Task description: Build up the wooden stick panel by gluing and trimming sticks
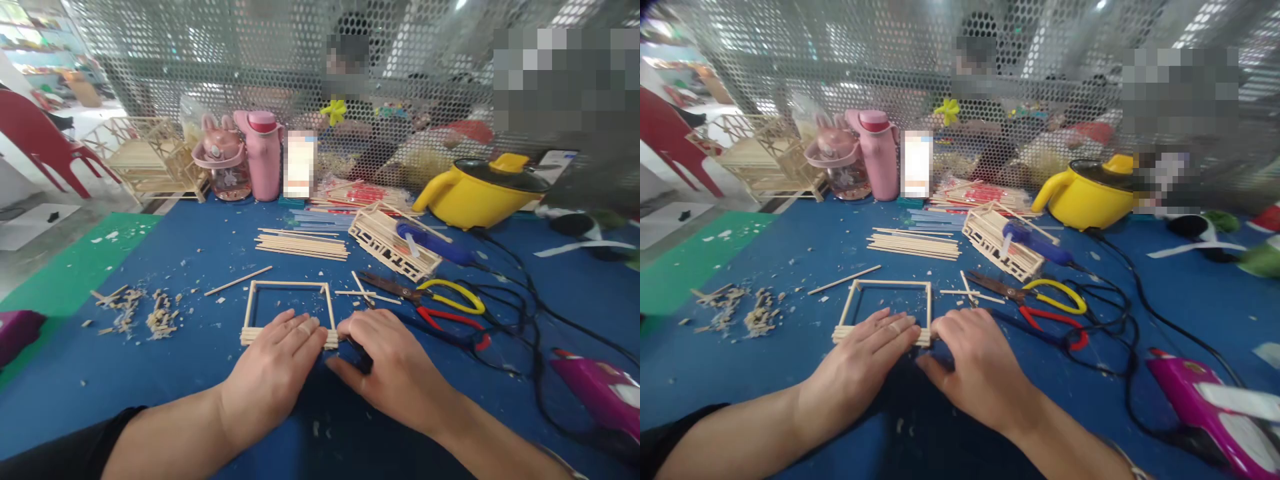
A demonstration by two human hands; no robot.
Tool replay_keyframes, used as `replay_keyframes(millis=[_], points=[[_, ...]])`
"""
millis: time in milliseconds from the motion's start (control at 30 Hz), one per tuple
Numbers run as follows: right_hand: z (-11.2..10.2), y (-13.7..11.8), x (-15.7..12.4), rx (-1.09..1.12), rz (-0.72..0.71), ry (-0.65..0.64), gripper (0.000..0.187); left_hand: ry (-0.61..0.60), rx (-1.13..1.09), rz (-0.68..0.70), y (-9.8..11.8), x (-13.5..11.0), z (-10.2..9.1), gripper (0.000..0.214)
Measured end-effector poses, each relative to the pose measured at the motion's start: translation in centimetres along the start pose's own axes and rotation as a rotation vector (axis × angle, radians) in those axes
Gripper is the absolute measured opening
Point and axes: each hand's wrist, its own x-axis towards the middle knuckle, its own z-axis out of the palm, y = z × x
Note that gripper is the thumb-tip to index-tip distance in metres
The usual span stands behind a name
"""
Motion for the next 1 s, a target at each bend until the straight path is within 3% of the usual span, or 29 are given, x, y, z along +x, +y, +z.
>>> replay_keyframes(millis=[267, 367, 500, 733, 1000], points=[[0.1, 0.4, 0.4, -0.067, -0.064, 0.124, 0.025, -0.06, 0.198, -0.138, 1.5, -0.4, -0.7, 0.037], [-0.1, 0.5, 0.4, -0.061, -0.034, 0.156, 0.028, -0.083, 0.298, -0.215, 2.6, -1.1, -1.2, 0.05], [-0.4, 0.7, 0.4, -0.047, -0.011, 0.207, 0.024, -0.124, 0.334, -0.201, 2.9, -1.8, -1.3, 0.077], [-0.3, 1.0, 0.4, -0.047, 0.006, 0.195, 0.021, -0.244, 0.285, -0.204, 2.4, -1.2, -1.4, 0.083], [-1.1, 1.1, 0.4, -0.019, 0.09, 0.225, 0.019, -0.116, 0.333, -0.138, 2.1, -2.0, -0.7, 0.075]])
